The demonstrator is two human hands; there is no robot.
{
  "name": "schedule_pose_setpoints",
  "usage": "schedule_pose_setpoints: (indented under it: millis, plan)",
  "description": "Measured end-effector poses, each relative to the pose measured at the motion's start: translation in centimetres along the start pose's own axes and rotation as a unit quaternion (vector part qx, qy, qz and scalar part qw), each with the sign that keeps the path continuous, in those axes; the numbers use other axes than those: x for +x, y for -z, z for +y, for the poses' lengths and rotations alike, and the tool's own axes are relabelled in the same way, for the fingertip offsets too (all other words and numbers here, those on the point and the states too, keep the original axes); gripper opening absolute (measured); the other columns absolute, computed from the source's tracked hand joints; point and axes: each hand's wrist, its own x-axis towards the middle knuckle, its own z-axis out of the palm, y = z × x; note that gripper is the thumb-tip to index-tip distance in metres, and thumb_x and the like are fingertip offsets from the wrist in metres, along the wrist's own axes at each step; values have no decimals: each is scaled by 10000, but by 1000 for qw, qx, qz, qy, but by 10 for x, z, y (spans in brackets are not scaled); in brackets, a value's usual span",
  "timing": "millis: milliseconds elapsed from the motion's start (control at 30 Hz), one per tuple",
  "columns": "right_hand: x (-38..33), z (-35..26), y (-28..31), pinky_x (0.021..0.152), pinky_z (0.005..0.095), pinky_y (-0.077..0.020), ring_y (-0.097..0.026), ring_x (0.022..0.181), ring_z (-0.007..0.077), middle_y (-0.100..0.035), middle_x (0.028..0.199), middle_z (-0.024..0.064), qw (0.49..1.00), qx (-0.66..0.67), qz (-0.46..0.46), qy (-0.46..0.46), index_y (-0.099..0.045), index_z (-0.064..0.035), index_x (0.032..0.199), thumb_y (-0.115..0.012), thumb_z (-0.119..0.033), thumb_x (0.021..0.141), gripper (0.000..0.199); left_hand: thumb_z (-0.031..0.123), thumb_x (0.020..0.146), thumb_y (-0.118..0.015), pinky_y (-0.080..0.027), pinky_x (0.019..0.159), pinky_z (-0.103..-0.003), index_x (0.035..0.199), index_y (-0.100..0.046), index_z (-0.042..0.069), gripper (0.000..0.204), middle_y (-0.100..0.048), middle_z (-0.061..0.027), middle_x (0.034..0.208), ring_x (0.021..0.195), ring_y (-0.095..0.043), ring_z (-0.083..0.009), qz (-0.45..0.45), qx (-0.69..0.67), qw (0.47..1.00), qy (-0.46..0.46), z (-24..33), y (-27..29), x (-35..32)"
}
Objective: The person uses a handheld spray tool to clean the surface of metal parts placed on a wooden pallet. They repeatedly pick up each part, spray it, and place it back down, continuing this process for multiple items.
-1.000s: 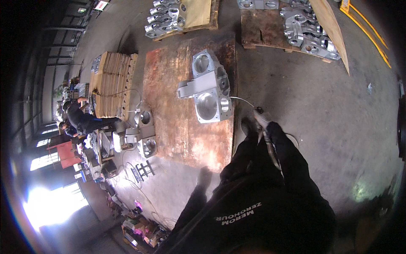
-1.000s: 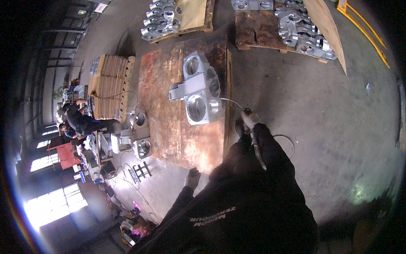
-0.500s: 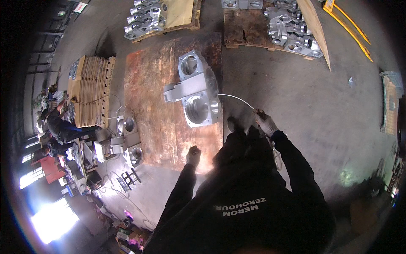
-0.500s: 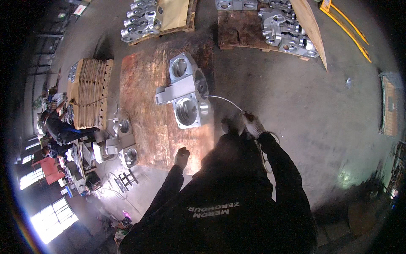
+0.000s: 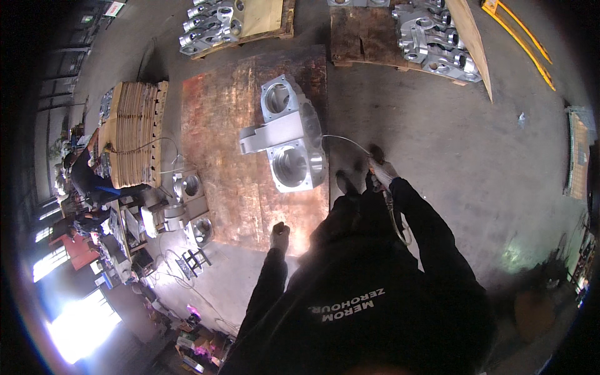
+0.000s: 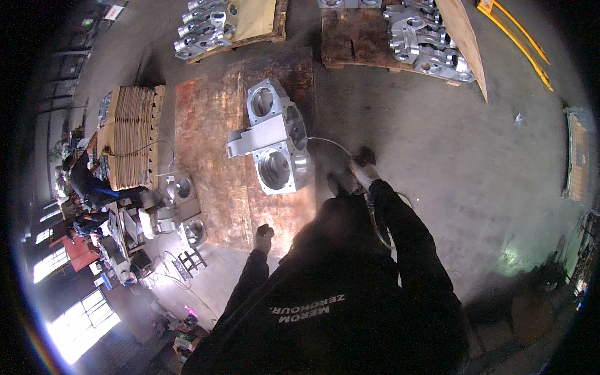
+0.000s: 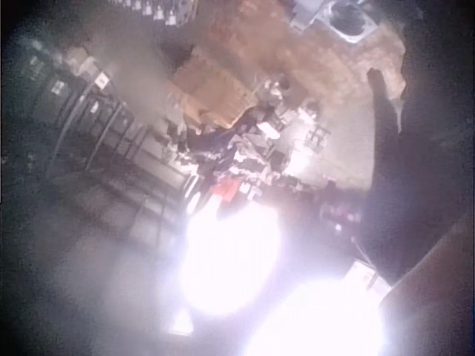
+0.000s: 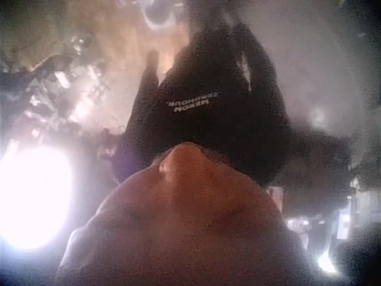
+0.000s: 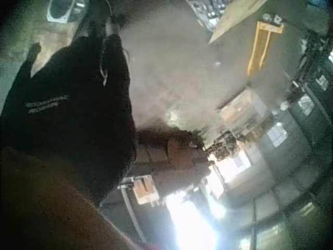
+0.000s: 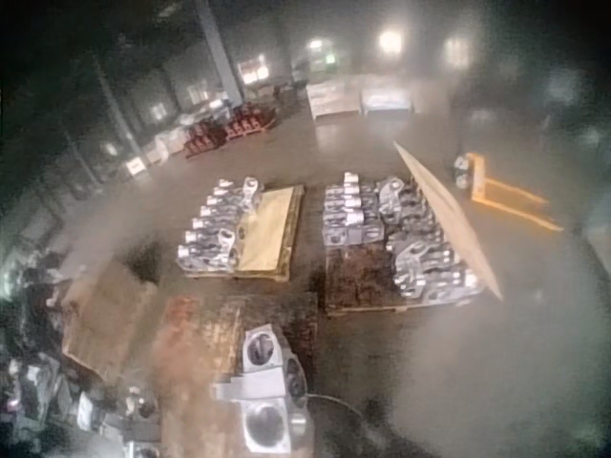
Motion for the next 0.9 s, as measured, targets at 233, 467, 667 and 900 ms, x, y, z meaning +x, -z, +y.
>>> schedule_pose_setpoints:
  millis: [233,467,667,900]
  plan:
    - [-29,-34,3,362,309,-347,-452,388,127,-482,521,-18,986,114,-83,-92,-488,-160,670,-562,-555,918,473,295,855,-694,-504,851,-334,1171,-600,2,441,-675,-111,1029,954,-616,-175,-8,43,999,28,-15,-3,-39]
    - [-20,-27,14,363,313,-377,-466,379,150,-496,522,3,996,4,-46,78,-525,-118,666,-574,-504,914,462,173,884,-682,-497,839,-311,1251,-535,-31,444,-638,-96,1079,960,-597,-172,-36,41,999,1,91,-33,-24]
    - [-15,-63,9,491,326,-432,-569,535,151,-574,600,24,998,12,-56,-20,-623,-82,761,-576,-519,909,464,208,887,-686,-502,859,-307,1200,-573,-5,394,-657,-96,1073,967,-612,-162,-36,15,999,-30,122,-39,-11]
    - [15,-37,23,487,353,-425,-538,546,213,-569,669,62,987,-94,-41,124,-565,-86,876,-555,-494,926,411,238,866,-709,-505,852,-285,1154,-609,6,383,-678,-90,1028,934,-621,-137,-37,111,993,20,131,-44,-1]
